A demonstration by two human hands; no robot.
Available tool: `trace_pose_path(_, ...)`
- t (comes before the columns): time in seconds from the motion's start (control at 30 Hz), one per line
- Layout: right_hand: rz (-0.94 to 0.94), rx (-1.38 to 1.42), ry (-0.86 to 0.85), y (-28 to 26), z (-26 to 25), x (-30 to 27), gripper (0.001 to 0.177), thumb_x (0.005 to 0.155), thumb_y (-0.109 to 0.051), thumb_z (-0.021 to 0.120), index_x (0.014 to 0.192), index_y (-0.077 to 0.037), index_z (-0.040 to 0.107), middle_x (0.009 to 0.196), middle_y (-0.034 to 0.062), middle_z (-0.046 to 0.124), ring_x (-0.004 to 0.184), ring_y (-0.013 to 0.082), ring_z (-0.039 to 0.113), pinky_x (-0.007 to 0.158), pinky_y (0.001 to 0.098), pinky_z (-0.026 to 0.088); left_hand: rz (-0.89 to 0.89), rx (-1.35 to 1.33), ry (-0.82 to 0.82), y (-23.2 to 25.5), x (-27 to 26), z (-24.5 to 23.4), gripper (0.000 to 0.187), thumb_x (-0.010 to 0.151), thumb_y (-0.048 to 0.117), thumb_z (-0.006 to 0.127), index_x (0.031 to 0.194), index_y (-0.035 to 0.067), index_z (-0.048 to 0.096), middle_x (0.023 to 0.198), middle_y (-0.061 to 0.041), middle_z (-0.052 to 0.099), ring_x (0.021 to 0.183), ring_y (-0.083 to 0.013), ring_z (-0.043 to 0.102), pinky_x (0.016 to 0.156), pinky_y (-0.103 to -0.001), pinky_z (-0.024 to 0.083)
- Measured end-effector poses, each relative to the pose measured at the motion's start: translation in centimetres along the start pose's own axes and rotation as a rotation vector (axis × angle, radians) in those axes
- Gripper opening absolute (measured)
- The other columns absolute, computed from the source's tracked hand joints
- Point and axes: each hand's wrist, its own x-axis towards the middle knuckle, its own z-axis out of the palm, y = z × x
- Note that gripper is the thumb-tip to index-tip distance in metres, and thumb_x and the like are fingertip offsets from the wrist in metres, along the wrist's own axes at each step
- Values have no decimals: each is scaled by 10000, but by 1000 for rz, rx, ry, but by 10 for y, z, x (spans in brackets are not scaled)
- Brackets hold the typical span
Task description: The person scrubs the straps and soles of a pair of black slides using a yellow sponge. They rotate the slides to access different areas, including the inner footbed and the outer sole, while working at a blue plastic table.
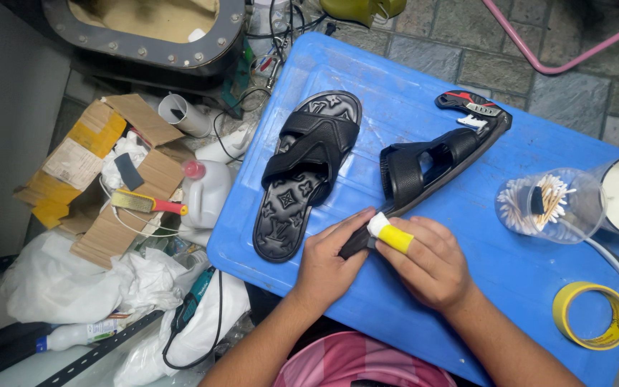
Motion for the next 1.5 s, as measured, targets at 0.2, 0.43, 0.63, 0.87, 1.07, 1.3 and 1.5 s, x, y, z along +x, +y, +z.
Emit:
trace_pose_path(0.2,29,86,34,1,-19,-18,249,787,-33,761,1032,-14,721,1077,129,704,1046,305,684,922,454,563,15,121,12,24,7,2,541,874,-22,682,1403,42,588,1254,-199,709,1146,-367,726,950,-376,580)
trace_pose_path(0.43,644,225,323,-1,-31,-60,222,885,104,683,1086,15,654,1081,179,690,979,274,694,876,338,559,148,352,-86,48,39,5,488,828,95,741,1286,2,600,1298,-226,663,1124,-424,661,935,-441,537)
trace_pose_path(0.63,777,572,440,3,-15,-83,247,961,111,600,1204,65,594,1129,157,649,979,192,692,882,287,575,118,278,-78,53,54,18,299,806,85,774,1097,25,740,1100,-126,740,984,-306,715,853,-358,564)
trace_pose_path(0.87,864,743,408,6,-7,-93,238,974,114,575,1206,75,600,1152,151,618,965,156,639,860,261,542,148,237,-31,53,34,34,322,821,9,763,1142,-4,734,1139,-140,721,1002,-299,709,874,-363,566)
trace_pose_path(1.07,998,777,421,10,-11,-97,252,983,101,565,1230,74,607,1161,121,601,931,126,624,836,244,528,318,482,-49,50,22,35,355,818,-63,674,1172,-90,665,1281,-233,651,1202,-411,653,1085,-456,517)
trace_pose_path(1.3,1015,696,356,13,-12,-98,304,968,100,613,1270,67,613,1166,87,574,997,88,601,887,206,506,264,606,-13,38,14,51,428,852,-38,592,1274,-108,607,1376,-248,604,1353,-424,563,1187,-516,421)
trace_pose_path(1.5,1010,572,218,13,-14,-85,364,890,95,670,1250,68,623,1182,92,605,982,90,629,871,214,526,266,589,-56,38,15,54,475,863,-37,606,1335,-91,602,1488,-251,538,1418,-396,505,1203,-513,376)
